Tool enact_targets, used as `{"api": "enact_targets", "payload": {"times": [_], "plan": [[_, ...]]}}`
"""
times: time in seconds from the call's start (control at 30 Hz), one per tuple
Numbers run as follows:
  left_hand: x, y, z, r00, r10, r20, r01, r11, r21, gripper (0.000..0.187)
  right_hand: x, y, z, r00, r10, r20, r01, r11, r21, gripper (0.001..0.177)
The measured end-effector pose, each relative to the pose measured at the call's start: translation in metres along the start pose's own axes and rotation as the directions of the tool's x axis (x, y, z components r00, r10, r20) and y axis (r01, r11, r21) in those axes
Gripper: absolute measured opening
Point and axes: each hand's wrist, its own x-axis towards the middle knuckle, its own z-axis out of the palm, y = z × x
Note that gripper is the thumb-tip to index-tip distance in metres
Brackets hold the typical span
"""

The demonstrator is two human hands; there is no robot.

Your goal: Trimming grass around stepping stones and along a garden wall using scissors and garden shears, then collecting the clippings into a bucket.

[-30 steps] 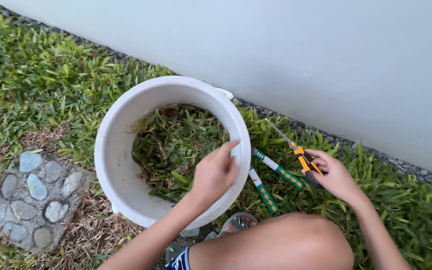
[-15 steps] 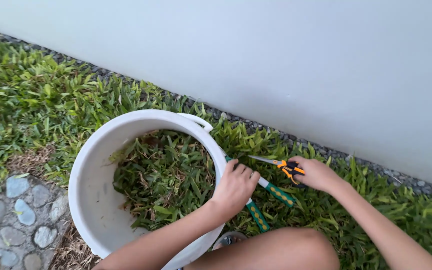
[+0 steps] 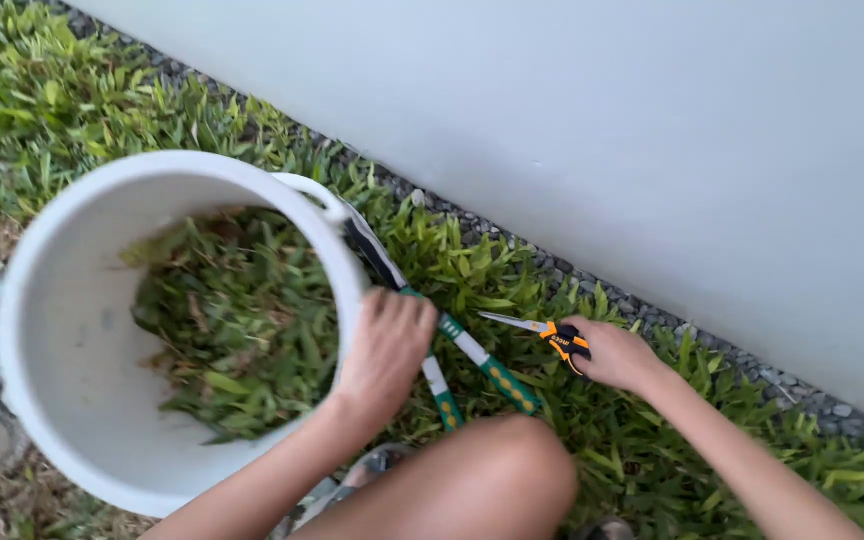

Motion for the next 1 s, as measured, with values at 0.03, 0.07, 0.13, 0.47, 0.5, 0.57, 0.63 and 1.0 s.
{"api": "enact_targets", "payload": {"times": [0.03, 0.07, 0.13, 0.47, 0.5, 0.57, 0.63, 1.0], "plan": [[0.006, 0.008, 0.003, 0.993, -0.114, -0.033, 0.115, 0.992, 0.055, 0.034, 0.002, 0.011, -0.004, 1.0, 0.015, 0.007, -0.014, 1.0, -0.019, 0.058], [0.011, 0.016, 0.006, 0.972, -0.223, -0.071, 0.23, 0.967, 0.107, 0.044, 0.003, 0.022, -0.008, 0.999, 0.029, 0.012, -0.029, 0.999, -0.039, 0.058], [0.046, 0.029, 0.061, 0.966, -0.258, -0.027, 0.254, 0.962, -0.098, 0.049, 0.002, 0.043, -0.016, 0.999, 0.049, 0.025, -0.047, 0.997, -0.066, 0.058], [0.196, -0.02, 0.249, 0.954, -0.053, 0.297, 0.163, 0.917, -0.363, 0.152, 0.05, 0.141, 0.051, 1.0, 0.002, -0.021, 0.003, 0.975, 0.222, 0.062], [0.193, -0.02, 0.255, 0.954, -0.057, 0.296, 0.166, 0.919, -0.359, 0.152, 0.053, 0.142, 0.053, 1.0, -0.003, -0.023, 0.008, 0.975, 0.223, 0.062], [0.186, -0.015, 0.268, 0.971, -0.156, 0.183, 0.227, 0.841, -0.491, 0.154, 0.054, 0.146, 0.059, 0.999, -0.036, -0.024, 0.041, 0.967, 0.25, 0.062], [0.179, -0.01, 0.262, 0.961, -0.199, 0.192, 0.271, 0.819, -0.506, 0.149, 0.048, 0.148, 0.06, 0.999, -0.044, -0.023, 0.049, 0.97, 0.238, 0.062], [0.161, -0.03, 0.301, 0.944, -0.129, 0.305, 0.267, 0.841, -0.471, 0.083, 0.026, 0.125, 0.042, 1.0, -0.01, 0.024, 0.009, 0.999, 0.04, 0.078]]}}
